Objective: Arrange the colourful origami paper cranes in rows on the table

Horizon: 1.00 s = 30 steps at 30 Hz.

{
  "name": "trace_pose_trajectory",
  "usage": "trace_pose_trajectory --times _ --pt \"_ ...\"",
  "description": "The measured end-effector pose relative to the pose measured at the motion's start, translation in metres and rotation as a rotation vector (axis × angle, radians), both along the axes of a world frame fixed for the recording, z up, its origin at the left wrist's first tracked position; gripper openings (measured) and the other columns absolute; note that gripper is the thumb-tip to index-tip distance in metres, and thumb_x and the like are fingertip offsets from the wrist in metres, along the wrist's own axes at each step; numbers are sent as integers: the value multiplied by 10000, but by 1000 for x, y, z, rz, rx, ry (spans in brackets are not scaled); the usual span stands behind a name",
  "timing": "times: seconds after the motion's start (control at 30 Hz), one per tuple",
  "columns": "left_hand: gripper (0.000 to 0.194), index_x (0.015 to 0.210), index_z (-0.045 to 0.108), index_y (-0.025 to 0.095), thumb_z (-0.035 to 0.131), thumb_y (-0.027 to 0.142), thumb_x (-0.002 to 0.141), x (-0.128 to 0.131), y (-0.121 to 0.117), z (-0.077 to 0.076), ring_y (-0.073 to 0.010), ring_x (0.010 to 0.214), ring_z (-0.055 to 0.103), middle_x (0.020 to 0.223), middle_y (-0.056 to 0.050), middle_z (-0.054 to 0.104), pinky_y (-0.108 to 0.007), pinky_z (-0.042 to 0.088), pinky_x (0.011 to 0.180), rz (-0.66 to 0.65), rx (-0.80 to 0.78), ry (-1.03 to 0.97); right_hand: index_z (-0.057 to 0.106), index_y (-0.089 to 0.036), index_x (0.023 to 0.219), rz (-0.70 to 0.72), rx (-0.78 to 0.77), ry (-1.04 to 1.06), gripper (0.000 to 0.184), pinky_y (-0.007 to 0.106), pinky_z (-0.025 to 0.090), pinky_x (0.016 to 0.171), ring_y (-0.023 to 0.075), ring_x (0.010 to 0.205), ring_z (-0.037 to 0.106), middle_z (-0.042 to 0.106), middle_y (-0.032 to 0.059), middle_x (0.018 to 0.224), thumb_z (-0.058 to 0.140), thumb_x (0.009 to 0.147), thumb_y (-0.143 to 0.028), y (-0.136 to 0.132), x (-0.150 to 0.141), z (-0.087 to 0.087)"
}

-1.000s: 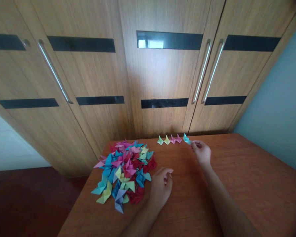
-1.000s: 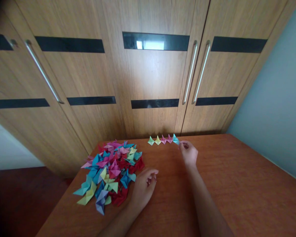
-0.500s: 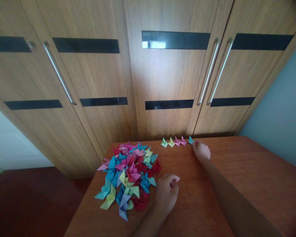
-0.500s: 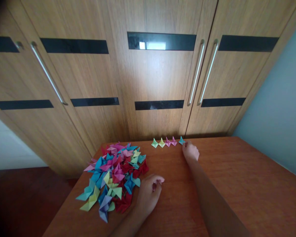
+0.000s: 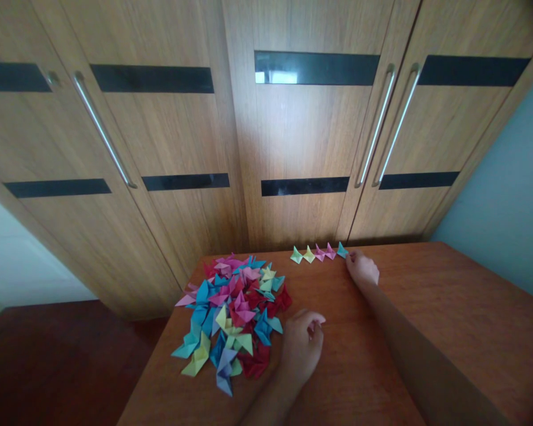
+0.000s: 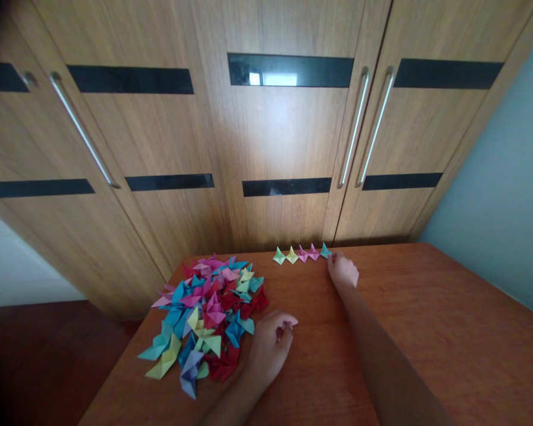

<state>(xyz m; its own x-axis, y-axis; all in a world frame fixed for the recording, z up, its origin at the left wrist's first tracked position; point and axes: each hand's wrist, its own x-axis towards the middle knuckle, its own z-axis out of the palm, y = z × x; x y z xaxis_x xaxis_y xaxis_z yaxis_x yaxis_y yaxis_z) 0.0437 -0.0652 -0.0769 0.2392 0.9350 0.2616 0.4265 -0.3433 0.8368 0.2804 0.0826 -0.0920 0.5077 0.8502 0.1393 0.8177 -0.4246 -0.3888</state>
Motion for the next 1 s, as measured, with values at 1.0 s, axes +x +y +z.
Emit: trace_pose_trajectory --times 1.0 --pt "354 1026 609 206 436 60 754 3 -8 0 -136 687 577 885 -24 641 -250 467 642 3 78 71 611 -195 844 163 359 276 286 269 421 662 212 739 638 688 70 791 434 827 -419 -55 -39 -14"
